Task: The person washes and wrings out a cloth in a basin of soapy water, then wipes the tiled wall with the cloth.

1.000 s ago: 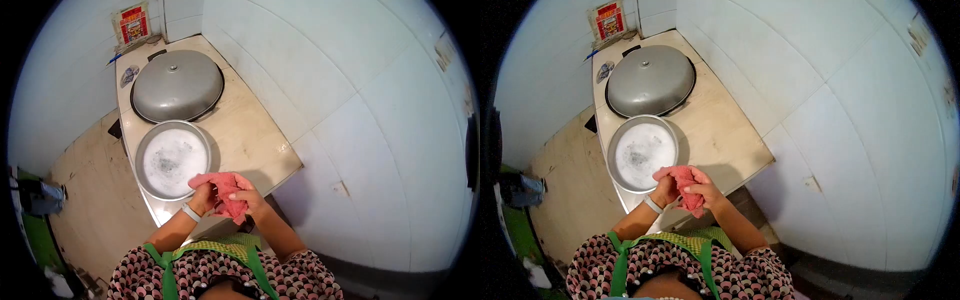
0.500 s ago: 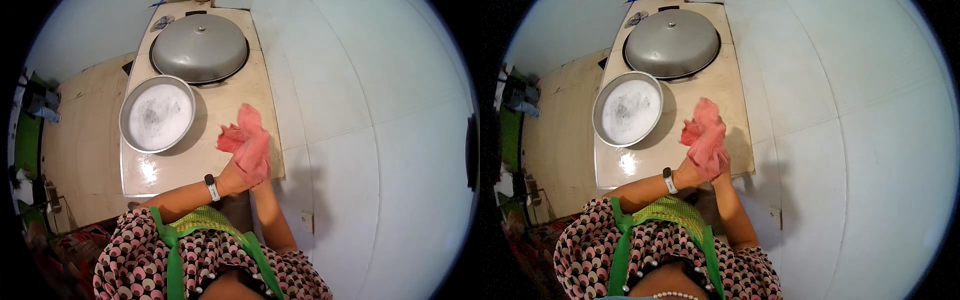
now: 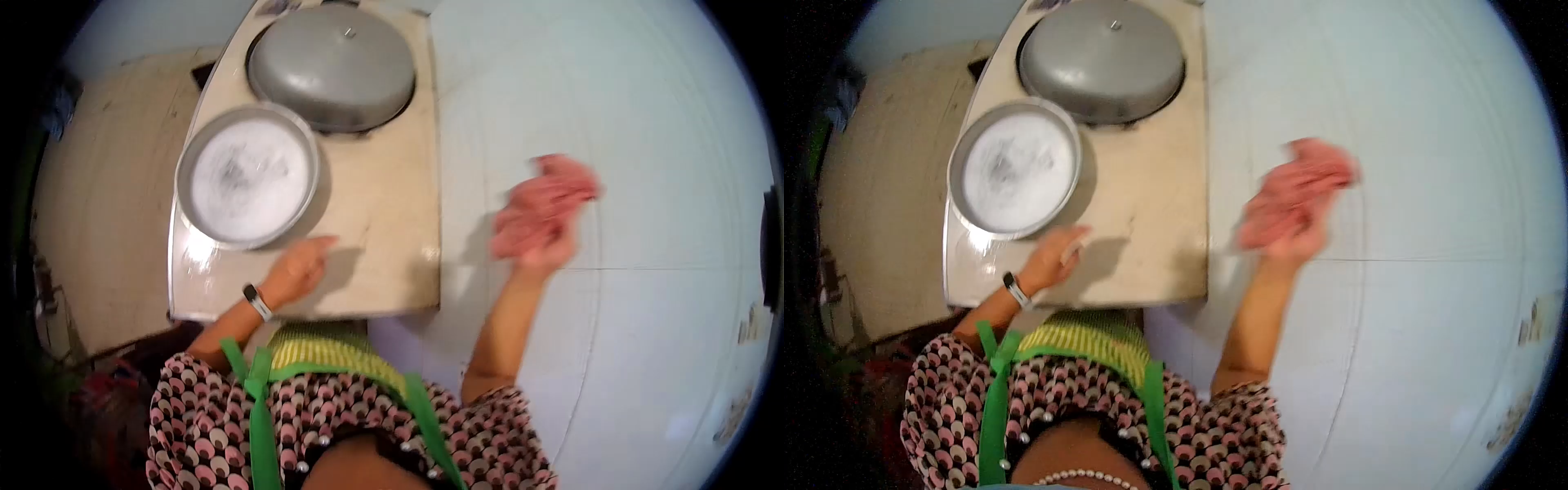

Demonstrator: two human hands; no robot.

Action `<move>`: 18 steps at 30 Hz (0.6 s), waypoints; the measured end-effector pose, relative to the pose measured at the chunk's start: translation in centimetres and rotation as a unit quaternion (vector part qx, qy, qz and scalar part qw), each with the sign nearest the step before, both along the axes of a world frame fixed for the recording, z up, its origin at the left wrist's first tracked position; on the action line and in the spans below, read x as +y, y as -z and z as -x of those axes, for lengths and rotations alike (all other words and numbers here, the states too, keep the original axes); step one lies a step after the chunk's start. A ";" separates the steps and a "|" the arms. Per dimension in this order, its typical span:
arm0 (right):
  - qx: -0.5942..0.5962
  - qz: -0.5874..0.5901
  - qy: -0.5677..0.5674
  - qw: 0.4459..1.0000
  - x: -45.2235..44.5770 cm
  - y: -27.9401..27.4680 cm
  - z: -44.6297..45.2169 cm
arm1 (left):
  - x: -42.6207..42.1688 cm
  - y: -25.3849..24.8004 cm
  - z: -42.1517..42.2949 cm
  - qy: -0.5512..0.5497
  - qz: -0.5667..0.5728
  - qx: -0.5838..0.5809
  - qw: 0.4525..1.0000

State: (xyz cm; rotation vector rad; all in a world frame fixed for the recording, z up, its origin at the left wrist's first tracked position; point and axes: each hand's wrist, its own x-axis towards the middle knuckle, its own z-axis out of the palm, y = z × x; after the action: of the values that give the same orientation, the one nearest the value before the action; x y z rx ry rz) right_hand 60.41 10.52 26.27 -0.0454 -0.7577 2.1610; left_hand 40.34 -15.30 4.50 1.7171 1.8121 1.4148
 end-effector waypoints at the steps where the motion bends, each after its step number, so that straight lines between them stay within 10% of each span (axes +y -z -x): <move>1: -0.123 -0.119 0.303 0.937 -0.1 -3.0 1.0 | -1.8 0.5 1.4 -0.037 0.008 0.009 0.999; 3: -0.276 -0.475 0.466 0.693 1.3 -8.3 2.3 | -4.9 1.8 3.9 -0.140 0.061 -0.028 0.988; 5: -0.347 -0.673 0.652 0.052 3.3 -9.8 -2.5 | -8.1 3.7 4.6 -0.268 0.088 -0.132 0.950; 6: -0.307 -0.641 0.689 0.142 6.1 -12.4 -4.2 | -10.0 4.4 5.2 -0.326 0.095 -0.164 0.926; 7: -0.359 -0.620 0.638 -0.282 7.2 -14.6 -6.8 | -11.3 5.3 5.2 -0.381 0.107 -0.188 0.899; 9: -0.260 -0.413 0.785 0.382 4.4 -14.7 -3.1 | -12.7 6.0 5.2 -0.411 0.009 -0.285 0.866; 14: -0.345 -0.381 0.813 0.275 9.7 -17.5 -5.8 | -16.6 7.3 4.3 -0.443 0.131 -0.342 0.819; 15: -0.377 -0.497 0.764 0.166 8.9 -16.0 -5.7 | -17.0 7.9 4.2 -0.449 0.138 -0.344 0.813; 18: -0.365 -0.498 0.769 0.167 8.2 -18.2 -8.4 | -18.3 6.4 3.2 -0.416 0.157 -0.362 0.819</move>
State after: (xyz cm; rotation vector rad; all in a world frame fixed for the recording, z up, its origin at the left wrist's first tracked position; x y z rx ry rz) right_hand 68.80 18.71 44.42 -0.7847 -1.4093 -0.7581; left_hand 37.13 -33.64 -1.93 0.0737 2.1675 1.5782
